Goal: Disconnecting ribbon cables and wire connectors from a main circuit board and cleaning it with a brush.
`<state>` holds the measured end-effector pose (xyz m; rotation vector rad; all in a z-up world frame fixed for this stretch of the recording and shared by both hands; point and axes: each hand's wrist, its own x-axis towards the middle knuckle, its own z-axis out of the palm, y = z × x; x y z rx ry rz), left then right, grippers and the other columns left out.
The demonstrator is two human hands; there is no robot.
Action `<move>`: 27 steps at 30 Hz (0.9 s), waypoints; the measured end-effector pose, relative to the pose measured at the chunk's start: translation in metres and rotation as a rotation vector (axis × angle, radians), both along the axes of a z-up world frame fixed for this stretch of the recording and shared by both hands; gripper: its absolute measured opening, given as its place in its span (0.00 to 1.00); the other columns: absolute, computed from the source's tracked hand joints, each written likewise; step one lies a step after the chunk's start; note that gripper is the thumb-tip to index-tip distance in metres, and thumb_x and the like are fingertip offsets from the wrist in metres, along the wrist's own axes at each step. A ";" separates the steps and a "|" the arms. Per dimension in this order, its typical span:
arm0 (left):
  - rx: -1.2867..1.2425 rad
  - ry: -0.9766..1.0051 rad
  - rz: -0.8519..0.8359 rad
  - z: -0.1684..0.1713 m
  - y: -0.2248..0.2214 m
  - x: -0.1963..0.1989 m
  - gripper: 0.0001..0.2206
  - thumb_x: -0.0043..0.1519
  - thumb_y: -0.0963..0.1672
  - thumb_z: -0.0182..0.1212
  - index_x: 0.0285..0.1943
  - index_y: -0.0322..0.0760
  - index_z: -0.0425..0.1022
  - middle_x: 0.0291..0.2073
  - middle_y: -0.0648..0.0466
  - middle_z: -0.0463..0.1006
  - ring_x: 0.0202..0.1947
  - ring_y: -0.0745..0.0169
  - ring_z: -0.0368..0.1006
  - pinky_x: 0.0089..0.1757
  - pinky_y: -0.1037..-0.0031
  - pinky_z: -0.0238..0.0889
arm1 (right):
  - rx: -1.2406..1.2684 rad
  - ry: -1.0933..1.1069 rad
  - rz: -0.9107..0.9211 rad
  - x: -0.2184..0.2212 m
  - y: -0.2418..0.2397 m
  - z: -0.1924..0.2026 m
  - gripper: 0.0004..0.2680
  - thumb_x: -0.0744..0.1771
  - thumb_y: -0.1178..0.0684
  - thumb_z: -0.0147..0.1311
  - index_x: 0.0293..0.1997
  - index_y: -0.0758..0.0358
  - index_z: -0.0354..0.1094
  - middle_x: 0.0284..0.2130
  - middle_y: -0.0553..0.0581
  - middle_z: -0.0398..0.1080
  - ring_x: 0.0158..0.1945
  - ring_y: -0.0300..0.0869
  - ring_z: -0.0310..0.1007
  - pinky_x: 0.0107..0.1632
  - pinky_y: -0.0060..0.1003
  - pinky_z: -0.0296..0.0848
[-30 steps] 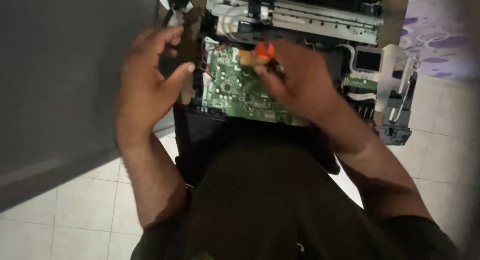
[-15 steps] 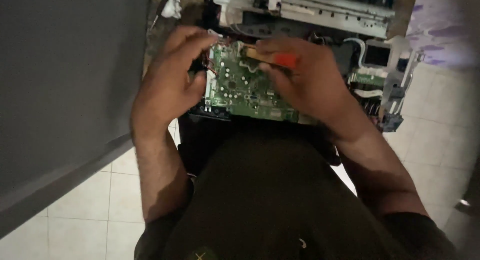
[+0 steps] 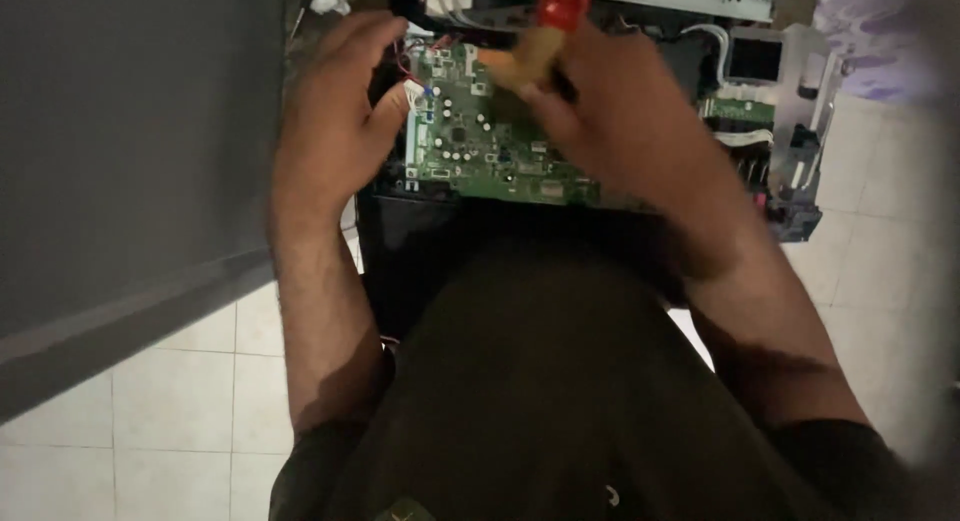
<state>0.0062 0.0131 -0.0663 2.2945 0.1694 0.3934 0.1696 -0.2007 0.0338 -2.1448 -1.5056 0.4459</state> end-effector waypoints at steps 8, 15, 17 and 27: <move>-0.017 -0.038 0.009 0.010 -0.003 0.006 0.18 0.67 0.34 0.56 0.67 0.25 0.71 0.63 0.40 0.68 0.63 0.39 0.66 0.59 0.56 0.61 | 0.386 -0.059 0.210 0.012 0.019 -0.017 0.03 0.74 0.64 0.57 0.52 0.74 0.71 0.34 0.61 0.76 0.28 0.41 0.72 0.30 0.32 0.68; -0.031 0.007 0.040 0.015 0.000 0.001 0.20 0.66 0.37 0.63 0.68 0.31 0.71 0.66 0.42 0.68 0.67 0.42 0.64 0.62 0.55 0.57 | 0.053 -0.055 0.157 0.020 0.009 -0.001 0.03 0.72 0.59 0.58 0.48 0.68 0.71 0.31 0.58 0.74 0.29 0.43 0.72 0.32 0.37 0.67; -0.014 0.020 0.018 0.024 0.000 0.001 0.23 0.62 0.36 0.64 0.68 0.32 0.71 0.66 0.43 0.68 0.66 0.43 0.66 0.62 0.56 0.54 | 0.215 -0.153 0.257 0.024 0.012 -0.012 0.03 0.73 0.61 0.59 0.50 0.69 0.73 0.33 0.58 0.73 0.30 0.43 0.70 0.34 0.38 0.63; -0.237 0.429 0.054 0.024 0.013 -0.006 0.43 0.61 0.42 0.72 0.81 0.36 0.43 0.78 0.40 0.47 0.72 0.45 0.52 0.63 0.57 0.51 | 0.075 -0.076 0.095 0.015 -0.010 -0.005 0.08 0.74 0.56 0.52 0.53 0.74 0.73 0.39 0.65 0.76 0.38 0.50 0.77 0.38 0.40 0.71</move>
